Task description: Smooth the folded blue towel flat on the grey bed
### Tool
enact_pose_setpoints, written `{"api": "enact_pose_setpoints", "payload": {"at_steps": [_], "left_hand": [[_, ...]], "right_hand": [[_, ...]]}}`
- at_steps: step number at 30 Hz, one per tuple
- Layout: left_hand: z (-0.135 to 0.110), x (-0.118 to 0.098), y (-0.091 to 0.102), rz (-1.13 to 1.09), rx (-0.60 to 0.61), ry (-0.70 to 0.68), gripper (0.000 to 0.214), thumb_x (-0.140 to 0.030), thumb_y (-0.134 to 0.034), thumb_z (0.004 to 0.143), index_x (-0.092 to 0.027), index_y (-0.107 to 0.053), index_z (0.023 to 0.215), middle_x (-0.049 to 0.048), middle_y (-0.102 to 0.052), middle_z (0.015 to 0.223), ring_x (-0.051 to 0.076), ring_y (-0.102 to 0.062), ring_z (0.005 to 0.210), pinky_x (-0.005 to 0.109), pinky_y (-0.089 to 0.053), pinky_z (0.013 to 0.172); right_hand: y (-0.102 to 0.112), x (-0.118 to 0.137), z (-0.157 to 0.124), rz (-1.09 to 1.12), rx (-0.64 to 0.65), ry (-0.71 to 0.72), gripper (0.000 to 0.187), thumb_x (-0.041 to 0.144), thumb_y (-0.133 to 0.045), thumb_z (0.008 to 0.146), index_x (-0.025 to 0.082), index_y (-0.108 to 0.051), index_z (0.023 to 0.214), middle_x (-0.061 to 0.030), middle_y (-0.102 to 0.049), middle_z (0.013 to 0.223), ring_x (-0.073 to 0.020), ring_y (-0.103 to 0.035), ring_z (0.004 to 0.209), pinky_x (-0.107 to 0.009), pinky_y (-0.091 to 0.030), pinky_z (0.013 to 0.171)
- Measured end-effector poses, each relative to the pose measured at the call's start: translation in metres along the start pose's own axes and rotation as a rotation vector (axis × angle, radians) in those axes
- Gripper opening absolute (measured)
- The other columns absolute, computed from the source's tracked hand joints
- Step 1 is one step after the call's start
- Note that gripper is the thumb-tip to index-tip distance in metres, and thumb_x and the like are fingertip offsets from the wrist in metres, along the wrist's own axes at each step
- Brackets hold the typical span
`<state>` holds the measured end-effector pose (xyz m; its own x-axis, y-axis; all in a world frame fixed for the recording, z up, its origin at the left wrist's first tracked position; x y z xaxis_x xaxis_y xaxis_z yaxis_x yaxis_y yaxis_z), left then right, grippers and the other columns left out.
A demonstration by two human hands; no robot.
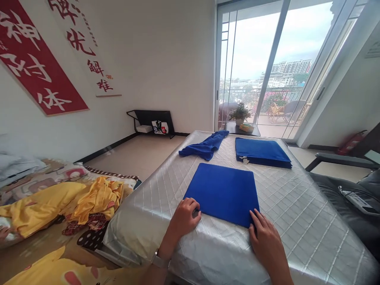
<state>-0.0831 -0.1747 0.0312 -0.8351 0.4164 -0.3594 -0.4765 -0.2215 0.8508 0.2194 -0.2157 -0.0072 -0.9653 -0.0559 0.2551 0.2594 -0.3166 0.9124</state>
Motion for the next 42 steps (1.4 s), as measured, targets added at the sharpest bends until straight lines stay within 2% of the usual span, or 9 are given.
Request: {"api": "enact_pose_setpoints", "payload": {"at_steps": [12, 26, 42], "left_hand": [[-0.002, 0.005, -0.005, 0.013, -0.005, -0.026, 0.008, -0.015, -0.059, 0.086, -0.022, -0.060, 0.089, 0.0035, -0.063, 0.092, 0.023, -0.058, 0.091, 0.039, -0.047, 0.085], [-0.005, 0.010, -0.009, -0.029, -0.010, -0.052, 0.011, -0.015, -0.054, 0.088, -0.023, -0.058, 0.093, 0.0041, -0.062, 0.094, 0.024, -0.059, 0.090, 0.042, -0.049, 0.084], [-0.002, 0.006, -0.005, 0.012, 0.000, -0.025, 0.006, -0.016, -0.057, 0.087, -0.021, -0.060, 0.090, 0.0049, -0.063, 0.092, 0.024, -0.058, 0.092, 0.040, -0.046, 0.085]], "right_hand": [[0.010, 0.004, 0.003, 0.062, 0.020, -0.074, 0.050, 0.034, -0.036, 0.095, 0.018, -0.060, 0.136, -0.0081, -0.057, 0.144, -0.0243, -0.050, 0.134, -0.046, -0.038, 0.114], [0.014, 0.005, 0.002, 0.105, 0.032, -0.138, 0.047, 0.037, -0.041, 0.094, 0.023, -0.061, 0.134, -0.0059, -0.057, 0.143, -0.0247, -0.051, 0.133, -0.047, -0.042, 0.112], [0.018, 0.009, 0.004, 0.061, 0.025, -0.079, 0.047, 0.031, -0.038, 0.096, 0.018, -0.060, 0.135, -0.0084, -0.057, 0.143, -0.0224, -0.049, 0.134, -0.044, -0.036, 0.114]]}}
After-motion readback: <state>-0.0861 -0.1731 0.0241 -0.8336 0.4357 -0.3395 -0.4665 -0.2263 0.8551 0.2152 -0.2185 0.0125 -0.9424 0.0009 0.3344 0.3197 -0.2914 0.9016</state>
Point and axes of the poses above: each hand's wrist, its own z-axis towards the middle knuckle, its own y-axis out of the back of the hand, x = y × z, the point moved 1 cm from there along z, towards the middle knuckle
